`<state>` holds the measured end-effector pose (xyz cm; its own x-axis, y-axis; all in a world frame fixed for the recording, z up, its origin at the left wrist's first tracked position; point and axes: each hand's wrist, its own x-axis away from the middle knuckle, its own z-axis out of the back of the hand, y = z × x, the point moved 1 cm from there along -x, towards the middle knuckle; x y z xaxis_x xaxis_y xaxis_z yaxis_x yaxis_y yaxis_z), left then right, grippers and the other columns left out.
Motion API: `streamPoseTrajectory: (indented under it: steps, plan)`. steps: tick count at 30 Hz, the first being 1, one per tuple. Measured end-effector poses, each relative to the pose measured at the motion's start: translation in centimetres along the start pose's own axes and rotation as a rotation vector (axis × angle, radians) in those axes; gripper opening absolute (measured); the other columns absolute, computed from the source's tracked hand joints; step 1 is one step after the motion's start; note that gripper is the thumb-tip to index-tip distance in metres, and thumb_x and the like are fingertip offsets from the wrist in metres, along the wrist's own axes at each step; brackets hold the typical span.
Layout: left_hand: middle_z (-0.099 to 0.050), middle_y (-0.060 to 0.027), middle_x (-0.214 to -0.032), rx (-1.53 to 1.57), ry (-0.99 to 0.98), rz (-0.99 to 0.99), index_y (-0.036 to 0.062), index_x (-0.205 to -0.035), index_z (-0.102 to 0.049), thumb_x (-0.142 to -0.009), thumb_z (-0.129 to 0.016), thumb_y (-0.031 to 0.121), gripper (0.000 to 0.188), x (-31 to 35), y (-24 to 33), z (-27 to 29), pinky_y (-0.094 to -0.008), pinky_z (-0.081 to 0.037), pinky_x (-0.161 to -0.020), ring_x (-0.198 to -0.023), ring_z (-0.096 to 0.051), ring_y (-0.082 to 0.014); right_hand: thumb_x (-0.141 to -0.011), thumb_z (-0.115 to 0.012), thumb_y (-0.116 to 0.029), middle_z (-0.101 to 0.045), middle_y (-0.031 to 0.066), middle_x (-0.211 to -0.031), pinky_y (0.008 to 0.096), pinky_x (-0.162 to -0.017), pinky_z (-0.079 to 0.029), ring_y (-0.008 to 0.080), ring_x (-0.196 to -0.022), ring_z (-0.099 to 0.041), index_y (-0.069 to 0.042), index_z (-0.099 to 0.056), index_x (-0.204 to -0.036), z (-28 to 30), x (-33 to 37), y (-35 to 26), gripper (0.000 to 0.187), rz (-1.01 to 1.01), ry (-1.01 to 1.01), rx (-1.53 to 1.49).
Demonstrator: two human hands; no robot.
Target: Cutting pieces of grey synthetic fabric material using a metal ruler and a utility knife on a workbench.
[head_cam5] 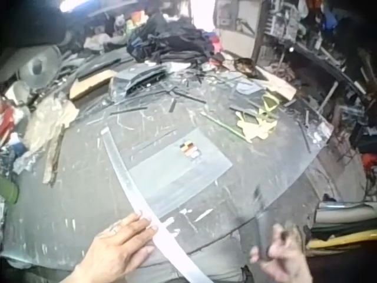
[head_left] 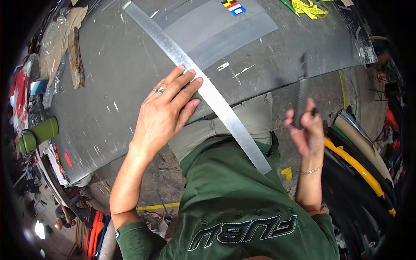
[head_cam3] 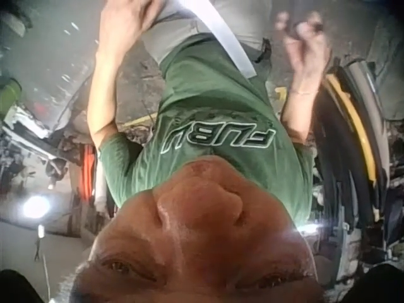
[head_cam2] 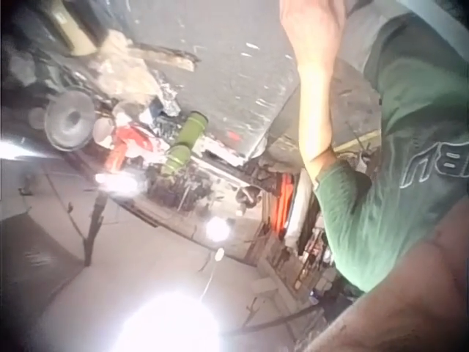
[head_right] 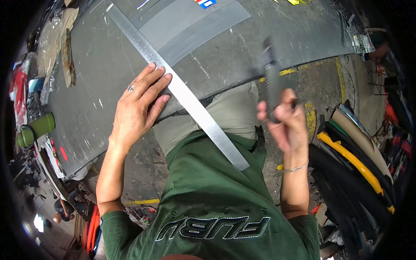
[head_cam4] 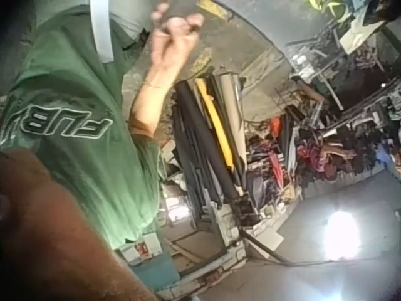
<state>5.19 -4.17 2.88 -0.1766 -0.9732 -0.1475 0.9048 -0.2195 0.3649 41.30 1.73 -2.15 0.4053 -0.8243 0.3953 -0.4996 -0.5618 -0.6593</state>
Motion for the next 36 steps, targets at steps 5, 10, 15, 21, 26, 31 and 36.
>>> streamPoseTrajectory:
  steps: [5,10,15,21,26,31,36]
  plan:
    - [-0.067,-0.0067,-0.133,-0.014,-0.020,-0.013,0.0129,-0.127,-0.072,-0.090,-0.077,0.020,0.037,-0.3,0.0,0.5,-0.0442,-0.051,-0.109,-0.134,-0.058,-0.0287,-0.075,-0.089,-0.017,-0.065,0.0053,-0.097,0.0316,-0.079,-0.053,0.0194,-0.081,-0.066,-0.002,-0.056,-0.132,-4.1,0.2,2.3,0.067,-0.125,-0.169,0.386]
    - [-0.066,-0.0143,-0.124,0.043,0.106,0.130,0.0061,-0.119,-0.069,-0.097,-0.069,0.013,0.023,-1.8,-2.5,2.0,-0.0437,-0.052,-0.104,-0.128,-0.062,-0.0350,-0.066,-0.099,-0.030,-0.056,-0.0045,-0.078,0.0234,-0.066,-0.040,0.0066,-0.074,-0.051,-0.005,-0.065,-0.094,-6.0,1.0,3.4,0.051,-0.106,-0.251,1.068]
    - [-0.061,-0.0170,-0.128,0.007,0.260,0.275,0.0012,-0.122,-0.060,-0.098,-0.065,0.009,0.025,-3.1,-8.9,2.0,-0.0427,-0.049,-0.103,-0.121,-0.061,-0.0367,-0.080,-0.093,-0.025,-0.059,0.0042,-0.077,0.0280,-0.063,-0.044,0.0077,-0.071,-0.052,-0.003,-0.062,-0.092,-6.8,2.0,5.2,0.040,0.051,-0.144,1.039]
    - [-0.057,-0.0178,-0.135,-0.001,0.340,0.267,-0.0008,-0.119,-0.053,-0.095,-0.063,0.006,0.027,-4.8,-12.3,1.1,-0.0426,-0.047,-0.106,-0.125,-0.058,-0.0373,-0.075,-0.090,-0.012,-0.063,0.0050,-0.070,0.0299,-0.054,-0.045,0.0116,-0.057,-0.057,-0.003,-0.064,-0.091,-5.4,3.3,3.6,0.032,0.400,-0.206,1.156]
    - [-0.054,-0.0176,-0.146,-0.004,0.187,0.040,0.0047,-0.132,-0.053,-0.101,-0.061,0.015,0.033,-6.1,-10.5,0.7,-0.0456,-0.041,-0.115,-0.136,-0.053,-0.0375,-0.068,-0.089,-0.006,-0.065,0.0075,-0.071,0.0310,-0.053,-0.047,0.0196,-0.054,-0.062,-0.003,-0.064,-0.089,-3.2,4.2,-0.3,0.032,0.611,-0.179,1.386]
    - [-0.066,-0.0124,-0.125,-0.385,0.011,0.048,0.0088,-0.127,-0.067,-0.102,-0.063,0.036,0.037,-4.5,-5.4,2.6,-0.0460,-0.047,-0.106,-0.121,-0.062,-0.0333,-0.077,-0.088,-0.006,-0.048,0.0009,-0.066,0.0296,-0.053,-0.037,0.0104,-0.058,-0.044,-0.005,-0.056,-0.084,-1.0,3.8,-2.1,0.033,0.584,0.096,1.406]
    - [-0.068,-0.0114,-0.105,-0.290,-0.222,0.185,0.0091,-0.109,-0.071,-0.093,-0.071,0.042,0.037,-1.9,0.1,4.2,-0.0437,-0.051,-0.095,-0.107,-0.067,-0.0300,-0.090,-0.063,-0.018,-0.061,0.0039,-0.093,0.0277,-0.073,-0.047,0.0124,-0.079,-0.056,-0.002,-0.061,-0.121,0.7,2.5,-4.4,0.035,0.399,0.101,1.341]
